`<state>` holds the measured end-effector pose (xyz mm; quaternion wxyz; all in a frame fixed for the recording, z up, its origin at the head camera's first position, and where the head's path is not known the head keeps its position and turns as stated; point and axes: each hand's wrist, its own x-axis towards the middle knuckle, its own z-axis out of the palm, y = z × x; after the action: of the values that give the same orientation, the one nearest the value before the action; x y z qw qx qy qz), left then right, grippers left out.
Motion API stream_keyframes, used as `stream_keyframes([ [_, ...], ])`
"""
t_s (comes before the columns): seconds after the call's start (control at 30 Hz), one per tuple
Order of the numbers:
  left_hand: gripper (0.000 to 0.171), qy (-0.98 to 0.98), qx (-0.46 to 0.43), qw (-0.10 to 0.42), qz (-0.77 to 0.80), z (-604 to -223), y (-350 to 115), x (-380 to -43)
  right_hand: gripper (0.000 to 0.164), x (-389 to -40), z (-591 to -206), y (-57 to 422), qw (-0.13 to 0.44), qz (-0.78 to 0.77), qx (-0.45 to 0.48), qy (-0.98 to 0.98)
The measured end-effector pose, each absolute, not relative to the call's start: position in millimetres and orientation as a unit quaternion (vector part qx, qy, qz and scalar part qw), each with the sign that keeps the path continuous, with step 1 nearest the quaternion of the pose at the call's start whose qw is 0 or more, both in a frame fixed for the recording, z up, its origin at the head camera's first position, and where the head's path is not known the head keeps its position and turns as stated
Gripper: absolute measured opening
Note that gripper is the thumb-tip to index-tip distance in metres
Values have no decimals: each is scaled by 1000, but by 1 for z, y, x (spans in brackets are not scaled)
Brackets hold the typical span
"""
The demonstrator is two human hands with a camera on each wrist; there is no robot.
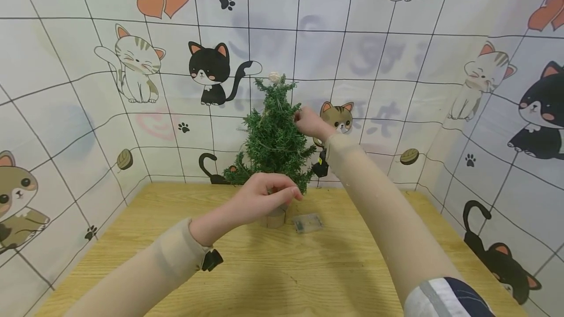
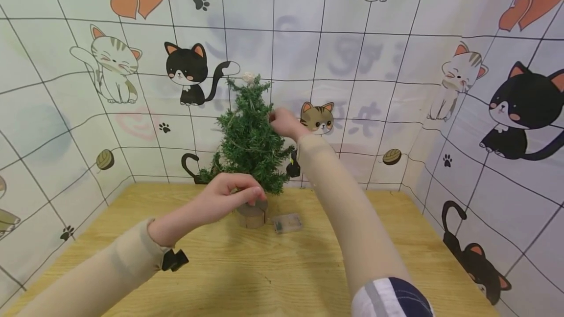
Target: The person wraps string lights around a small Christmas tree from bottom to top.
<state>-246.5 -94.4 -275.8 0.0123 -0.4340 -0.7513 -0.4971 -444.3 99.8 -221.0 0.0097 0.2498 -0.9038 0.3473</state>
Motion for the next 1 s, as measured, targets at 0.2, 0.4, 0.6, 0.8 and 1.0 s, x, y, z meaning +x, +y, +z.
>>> stream_keyframes([
  [0.2, 21, -749, -435, 9, -500, -279, -94, -247, 20, -441, -224, 104, 21, 389, 221, -894],
  [0.4, 20, -757, -426, 10, -496, -283, -96, -246, 32, -444, -224, 106, 25, 434, 225, -872],
  [0.6, 20, -758, -425, 1, -494, -287, -95, -246, 25, -445, -222, 112, -65, 374, 221, -899],
  [0.8, 18, -781, -436, 34, -445, -288, -103, -254, 27, -439, -218, 121, -88, 371, 222, -897],
  [1.0, 17, -837, -407, 71, -360, -281, -137, -274, 46, -434, -215, 131, -91, 398, 214, -887],
])
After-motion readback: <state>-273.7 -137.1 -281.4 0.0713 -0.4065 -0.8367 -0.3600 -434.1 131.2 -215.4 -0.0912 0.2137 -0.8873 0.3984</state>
